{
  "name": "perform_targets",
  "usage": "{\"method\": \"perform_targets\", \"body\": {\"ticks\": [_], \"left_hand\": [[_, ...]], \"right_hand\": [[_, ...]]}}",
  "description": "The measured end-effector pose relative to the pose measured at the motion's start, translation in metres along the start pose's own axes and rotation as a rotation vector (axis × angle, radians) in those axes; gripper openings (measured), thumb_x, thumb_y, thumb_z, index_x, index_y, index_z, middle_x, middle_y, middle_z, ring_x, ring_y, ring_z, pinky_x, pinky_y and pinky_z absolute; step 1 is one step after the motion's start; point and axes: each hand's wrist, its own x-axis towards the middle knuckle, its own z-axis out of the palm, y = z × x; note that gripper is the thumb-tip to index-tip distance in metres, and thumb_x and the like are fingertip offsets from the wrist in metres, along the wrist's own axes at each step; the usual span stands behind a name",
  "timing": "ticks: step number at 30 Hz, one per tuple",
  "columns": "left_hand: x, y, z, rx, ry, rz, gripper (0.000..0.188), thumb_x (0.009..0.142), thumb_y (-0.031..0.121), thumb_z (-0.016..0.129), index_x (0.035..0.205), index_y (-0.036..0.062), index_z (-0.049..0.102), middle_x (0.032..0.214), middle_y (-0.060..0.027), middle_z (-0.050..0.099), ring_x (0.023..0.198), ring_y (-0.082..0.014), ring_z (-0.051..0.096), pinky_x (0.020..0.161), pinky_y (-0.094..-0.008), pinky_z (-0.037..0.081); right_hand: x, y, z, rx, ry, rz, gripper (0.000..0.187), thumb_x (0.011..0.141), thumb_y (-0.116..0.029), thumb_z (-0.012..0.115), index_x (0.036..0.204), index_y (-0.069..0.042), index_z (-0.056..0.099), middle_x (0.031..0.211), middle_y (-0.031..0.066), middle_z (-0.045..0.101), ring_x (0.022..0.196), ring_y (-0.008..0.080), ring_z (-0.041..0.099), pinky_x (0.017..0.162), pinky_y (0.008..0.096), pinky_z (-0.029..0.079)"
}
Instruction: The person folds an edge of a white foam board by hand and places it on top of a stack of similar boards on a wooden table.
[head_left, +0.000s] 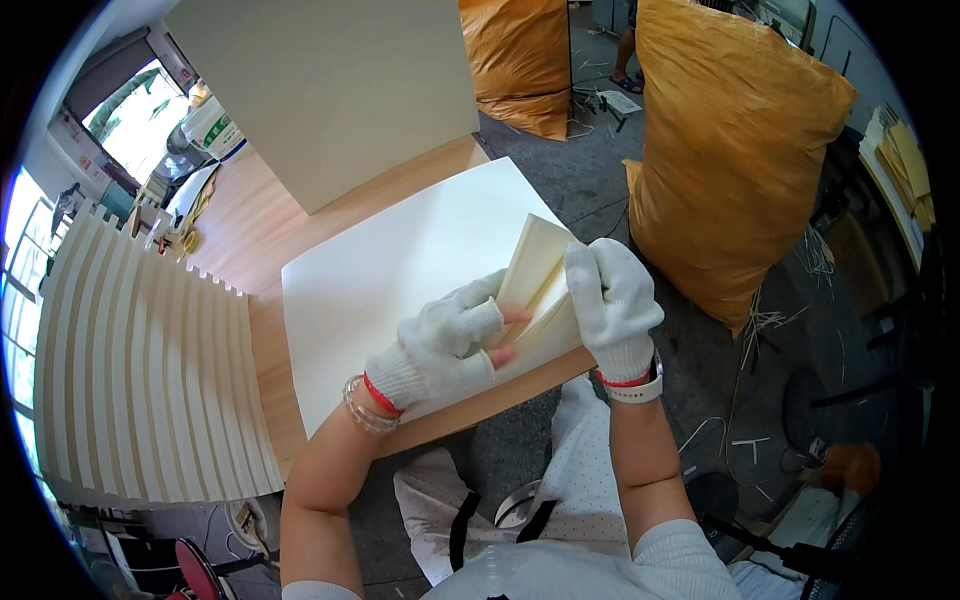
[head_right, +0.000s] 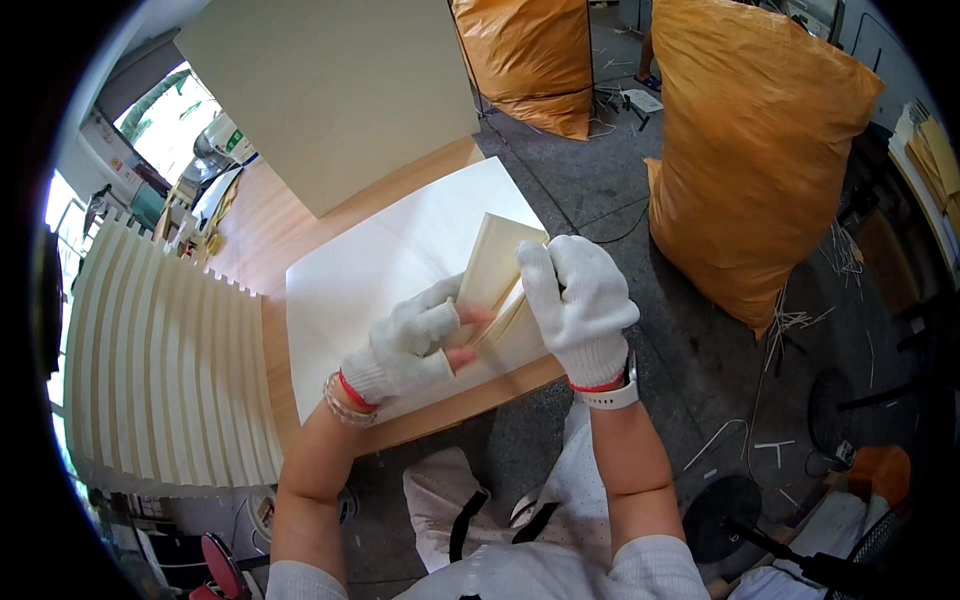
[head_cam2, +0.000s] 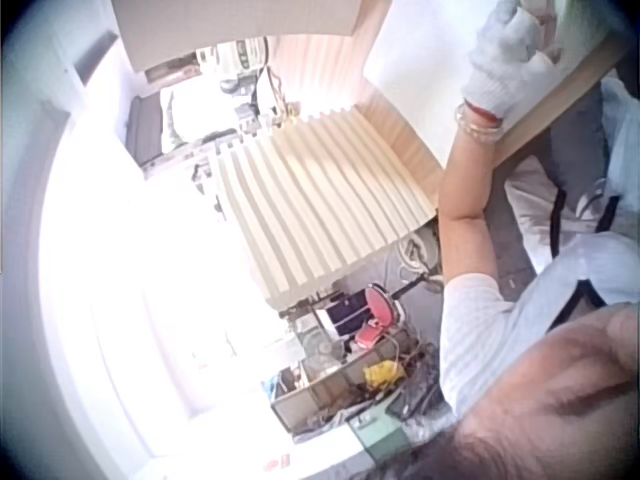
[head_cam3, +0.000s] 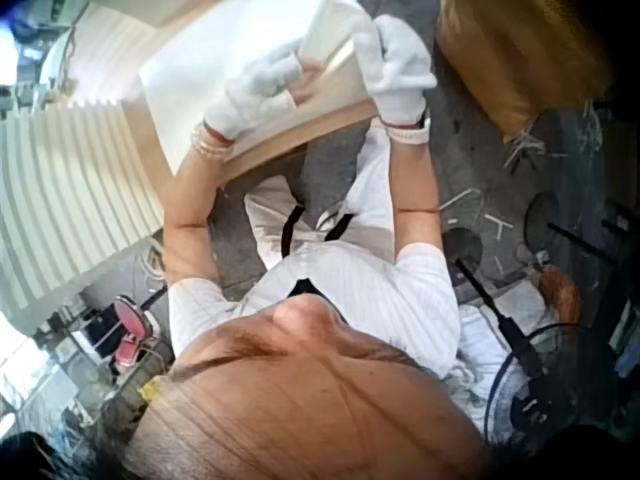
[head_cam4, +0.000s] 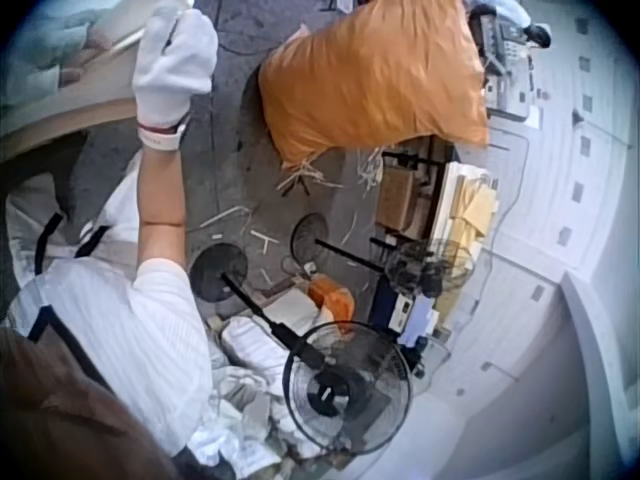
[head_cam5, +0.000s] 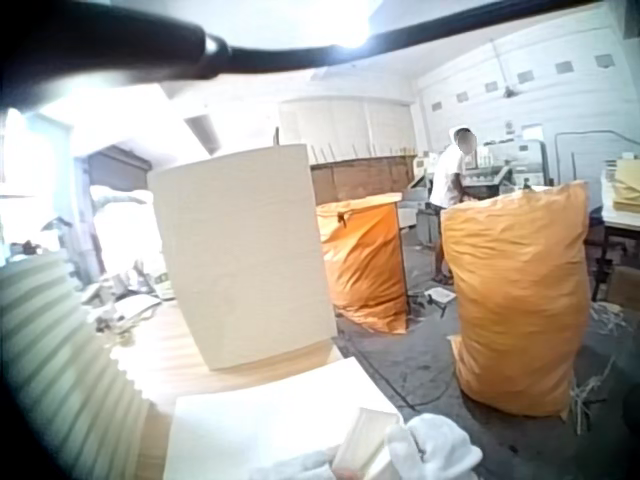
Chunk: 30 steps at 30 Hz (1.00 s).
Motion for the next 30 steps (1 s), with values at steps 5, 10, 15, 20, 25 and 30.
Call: {"method": "perform_targets", "body": {"ticks": [5,10,15,20,25,30], "left_hand": [[-0.002,-0.011,0.007,-0.046,0.116,0.057,0.041,0.082,0.016,0.082,0.118,0.0073,0.067,0.147,-0.0194,0.053,0.120,-0.0330,0.062,0.099,-0.0355,0.050],[-0.001,-0.005,0.007,0.171,0.154,0.124,0.040,0.078,0.016,0.082,0.114,0.0072,0.067,0.146,-0.0218,0.054,0.118,-0.0386,0.064,0.095,-0.0397,0.053],[0.003,-0.001,0.000,0.049,0.029,0.083,0.044,0.079,0.015,0.082,0.120,0.0084,0.068,0.147,-0.0251,0.051,0.123,-0.0411,0.060,0.097,-0.0389,0.051],[0.003,-0.001,0.006,0.015,0.124,0.098,0.044,0.079,0.015,0.082,0.120,0.0084,0.067,0.150,-0.0283,0.047,0.125,-0.0415,0.059,0.098,-0.0398,0.051],[0.001,-0.005,0.009,0.105,0.135,0.121,0.043,0.079,0.012,0.080,0.121,0.0097,0.067,0.152,-0.0287,0.045,0.126,-0.0437,0.059,0.100,-0.0387,0.051],[0.004,-0.004,0.003,0.044,0.045,0.116,0.044,0.080,0.010,0.078,0.123,0.0074,0.067,0.153,-0.0282,0.044,0.125,-0.0420,0.060,0.100,-0.0382,0.051]], "right_hand": [[0.002,0.001,0.003,-0.162,0.030,-0.124,0.033,0.084,0.003,0.066,0.116,0.001,0.059,0.077,0.0088,0.046,0.061,0.0234,0.047,0.051,0.0367,0.039],[-0.002,0.002,0.001,0.110,-0.032,0.100,0.031,0.084,0.002,0.066,0.114,0.000,0.060,0.077,0.0089,0.045,0.062,0.0248,0.046,0.053,0.0376,0.040],[-0.001,0.003,0.003,-0.123,0.011,-0.126,0.029,0.085,0.001,0.065,0.113,0.000,0.060,0.077,0.0085,0.044,0.064,0.0251,0.048,0.053,0.0378,0.040],[-0.001,0.003,0.003,-0.162,0.014,-0.125,0.031,0.083,0.001,0.067,0.114,0.000,0.060,0.078,0.0087,0.045,0.065,0.0250,0.049,0.053,0.0379,0.040],[-0.002,0.000,0.001,0.017,0.015,-0.023,0.034,0.082,0.001,0.068,0.115,0.001,0.060,0.079,0.0090,0.045,0.065,0.0248,0.049,0.053,0.0377,0.041],[0.001,0.002,0.003,-0.140,0.042,-0.163,0.034,0.081,0.001,0.068,0.115,0.000,0.060,0.080,0.0089,0.046,0.065,0.0238,0.049,0.052,0.0369,0.041]]}}
